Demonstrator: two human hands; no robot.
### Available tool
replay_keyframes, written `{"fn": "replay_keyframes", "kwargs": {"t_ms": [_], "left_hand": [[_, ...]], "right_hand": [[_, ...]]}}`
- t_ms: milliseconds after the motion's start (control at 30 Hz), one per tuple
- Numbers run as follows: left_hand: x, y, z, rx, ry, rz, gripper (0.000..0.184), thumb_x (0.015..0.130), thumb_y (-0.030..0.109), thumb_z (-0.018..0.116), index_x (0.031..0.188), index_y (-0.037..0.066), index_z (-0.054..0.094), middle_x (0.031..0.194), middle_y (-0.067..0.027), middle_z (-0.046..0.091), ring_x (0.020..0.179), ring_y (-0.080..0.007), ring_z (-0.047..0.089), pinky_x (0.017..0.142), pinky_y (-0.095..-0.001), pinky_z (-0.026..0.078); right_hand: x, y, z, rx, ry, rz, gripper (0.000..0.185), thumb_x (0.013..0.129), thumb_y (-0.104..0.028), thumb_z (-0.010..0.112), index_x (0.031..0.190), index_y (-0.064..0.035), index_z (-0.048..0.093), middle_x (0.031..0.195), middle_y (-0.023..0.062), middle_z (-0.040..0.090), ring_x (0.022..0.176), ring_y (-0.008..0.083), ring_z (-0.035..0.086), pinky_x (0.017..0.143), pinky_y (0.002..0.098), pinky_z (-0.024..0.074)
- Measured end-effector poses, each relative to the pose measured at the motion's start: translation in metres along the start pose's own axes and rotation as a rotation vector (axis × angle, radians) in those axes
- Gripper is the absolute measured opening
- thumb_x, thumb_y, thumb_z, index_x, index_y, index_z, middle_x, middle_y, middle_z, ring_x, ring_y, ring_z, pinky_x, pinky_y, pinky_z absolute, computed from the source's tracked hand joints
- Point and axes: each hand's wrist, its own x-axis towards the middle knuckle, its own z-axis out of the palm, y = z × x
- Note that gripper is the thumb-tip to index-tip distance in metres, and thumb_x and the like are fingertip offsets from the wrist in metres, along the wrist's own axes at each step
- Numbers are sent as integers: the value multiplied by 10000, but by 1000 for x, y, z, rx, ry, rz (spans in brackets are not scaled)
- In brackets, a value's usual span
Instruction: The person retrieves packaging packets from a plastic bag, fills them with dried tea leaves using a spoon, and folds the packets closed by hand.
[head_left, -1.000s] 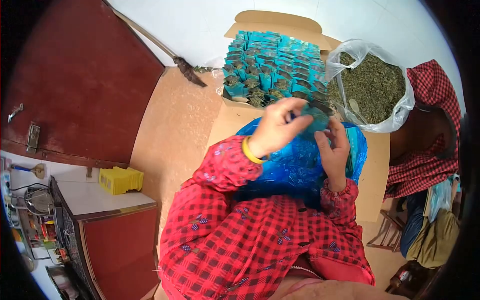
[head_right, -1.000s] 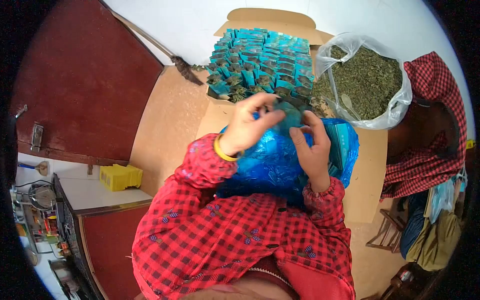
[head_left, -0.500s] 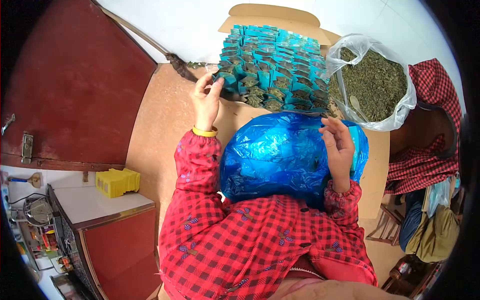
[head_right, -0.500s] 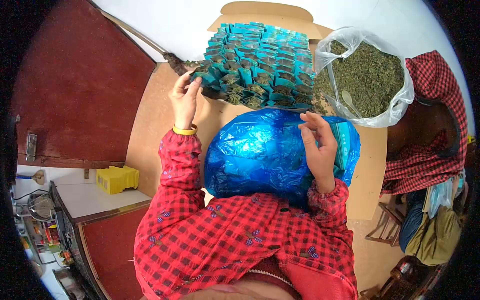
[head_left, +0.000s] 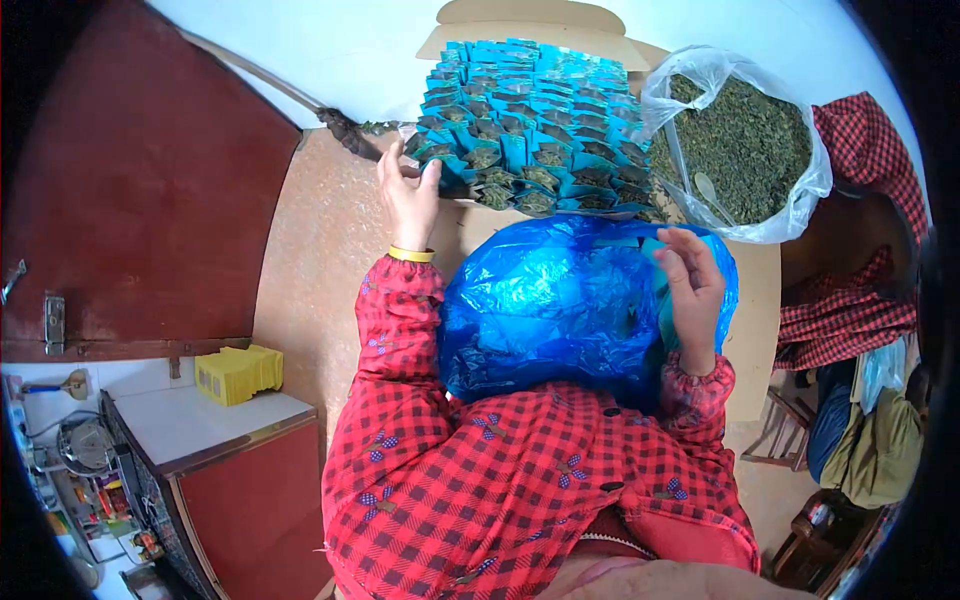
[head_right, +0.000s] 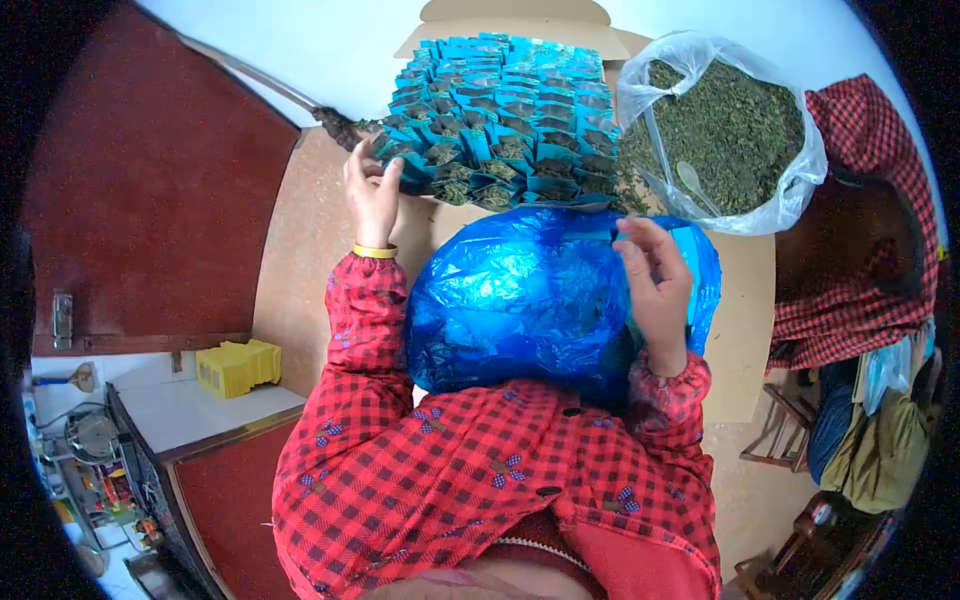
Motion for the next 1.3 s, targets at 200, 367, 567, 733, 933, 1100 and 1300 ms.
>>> {"fn": "replay_keyframes", "kwargs": {"t_ms": [200, 367, 567, 733, 933, 1100, 1300], "left_hand": [[-1, 100, -27, -424, 6, 10, 367, 885, 100, 677, 1221, -3, 572, 990, -77, 601, 818, -128, 571, 692, -257, 480], [-33, 238, -57, -813, -323, 604, 111, 845, 67, 606, 923, 12, 665, 938, -135, 638, 817, -161, 608, 659, -279, 468], [-32, 330, -66, -900, -720, 1297, 298, 764, 193, 612, 1021, 52, 667, 854, -68, 638, 694, -212, 555, 632, -343, 427], [-42, 350, -53, -838, -665, 1431, 283, 787, 223, 657, 1041, 111, 713, 903, -50, 685, 670, -175, 551, 615, -331, 431], [-81, 344, -38, -703, -931, 1272, 212, 773, 191, 634, 949, 76, 665, 767, -61, 644, 639, -186, 578, 581, -330, 437], [-88, 326, 7, -442, -1336, 1239, 228, 772, 156, 602, 958, 25, 620, 709, -91, 610, 697, -233, 640, 591, -355, 471], [-84, 255, 143, -585, -1510, 489, 415, 879, 151, 644, 1204, -83, 536, 986, -204, 665, 930, -245, 662, 797, -359, 527]], "right_hand": [[6, 7, -83, -271, 307, -21, 165, 947, -82, 591, 1074, 2, 653, 998, 54, 688, 876, 99, 619, 775, 239, 490], [-18, 22, -113, -365, 370, 55, 160, 934, -77, 591, 1062, -14, 665, 954, 38, 689, 861, 85, 604, 756, 245, 488], [-43, 32, -103, -640, -42, 80, 229, 890, -118, 597, 1096, -30, 648, 1001, 128, 694, 900, 249, 664, 799, 333, 511], [-38, 59, -109, -952, 72, -66, 371, 872, -138, 661, 1224, -48, 585, 1072, 148, 651, 945, 200, 627, 841, 309, 488], [-28, 72, -98, -461, 147, 186, 424, 845, -211, 683, 1223, -43, 590, 1097, 180, 664, 1012, 326, 649, 855, 362, 503], [-27, 78, -110, -530, 127, 328, 350, 875, -222, 668, 1169, -35, 634, 1010, 142, 695, 963, 284, 665, 827, 364, 512], [-32, 77, -119, -813, 215, 143, 261, 927, -214, 633, 1102, -23, 660, 915, 63, 697, 861, 145, 638, 740, 317, 518]]}}
